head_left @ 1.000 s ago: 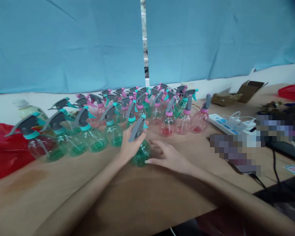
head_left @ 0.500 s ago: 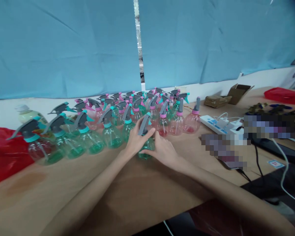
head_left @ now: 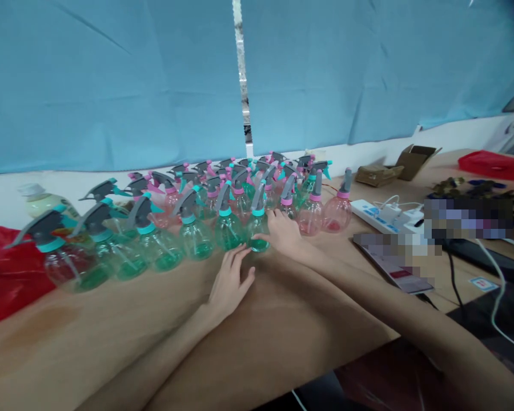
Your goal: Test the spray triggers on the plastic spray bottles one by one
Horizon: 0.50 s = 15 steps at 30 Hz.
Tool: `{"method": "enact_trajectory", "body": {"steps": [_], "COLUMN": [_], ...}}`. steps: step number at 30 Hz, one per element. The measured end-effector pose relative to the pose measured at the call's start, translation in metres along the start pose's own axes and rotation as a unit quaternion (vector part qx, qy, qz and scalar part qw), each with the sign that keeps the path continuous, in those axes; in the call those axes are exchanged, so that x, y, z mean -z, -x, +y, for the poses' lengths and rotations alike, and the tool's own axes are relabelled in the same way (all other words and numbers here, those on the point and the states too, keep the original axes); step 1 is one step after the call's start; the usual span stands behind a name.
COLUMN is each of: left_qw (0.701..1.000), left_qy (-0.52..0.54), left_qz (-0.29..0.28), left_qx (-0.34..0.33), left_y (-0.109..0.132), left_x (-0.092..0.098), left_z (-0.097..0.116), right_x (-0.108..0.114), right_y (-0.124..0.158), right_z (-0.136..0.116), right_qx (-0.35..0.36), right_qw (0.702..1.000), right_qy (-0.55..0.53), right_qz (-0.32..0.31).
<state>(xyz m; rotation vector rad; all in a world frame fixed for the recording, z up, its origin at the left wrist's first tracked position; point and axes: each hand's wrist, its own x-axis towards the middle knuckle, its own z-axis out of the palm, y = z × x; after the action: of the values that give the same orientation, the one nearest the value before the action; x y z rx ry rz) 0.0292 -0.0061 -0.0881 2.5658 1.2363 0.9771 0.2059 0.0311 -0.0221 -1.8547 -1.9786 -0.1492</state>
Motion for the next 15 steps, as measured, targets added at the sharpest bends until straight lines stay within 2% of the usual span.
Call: {"method": "enact_trajectory", "body": {"steps": [5,10,15], "left_qw": [0.998,0.998,0.999], "left_qy": [-0.036,-0.042,-0.039], "left_qz": [-0.001,-0.018,-0.029], "left_qx": [-0.043,-0.043,-0.024], "left_y": [0.000,0.000,-0.001], "left_x": [-0.003,-0.003,-0.003], "left_z": [0.001,0.002,0.002], "right_x": [0.000,0.000,0.005], "right_y": [-0.011,-0.016,-0.003], "right_z": [-0.003,-0.003,0.010], "right_qx": [-0.014,-0.012,0.018], "right_qw": [0.999,0.999,1.000], "right_qy": [0.022,0.028,-0.010], "right_qz": [-0.028,-0.034,0.001]}}
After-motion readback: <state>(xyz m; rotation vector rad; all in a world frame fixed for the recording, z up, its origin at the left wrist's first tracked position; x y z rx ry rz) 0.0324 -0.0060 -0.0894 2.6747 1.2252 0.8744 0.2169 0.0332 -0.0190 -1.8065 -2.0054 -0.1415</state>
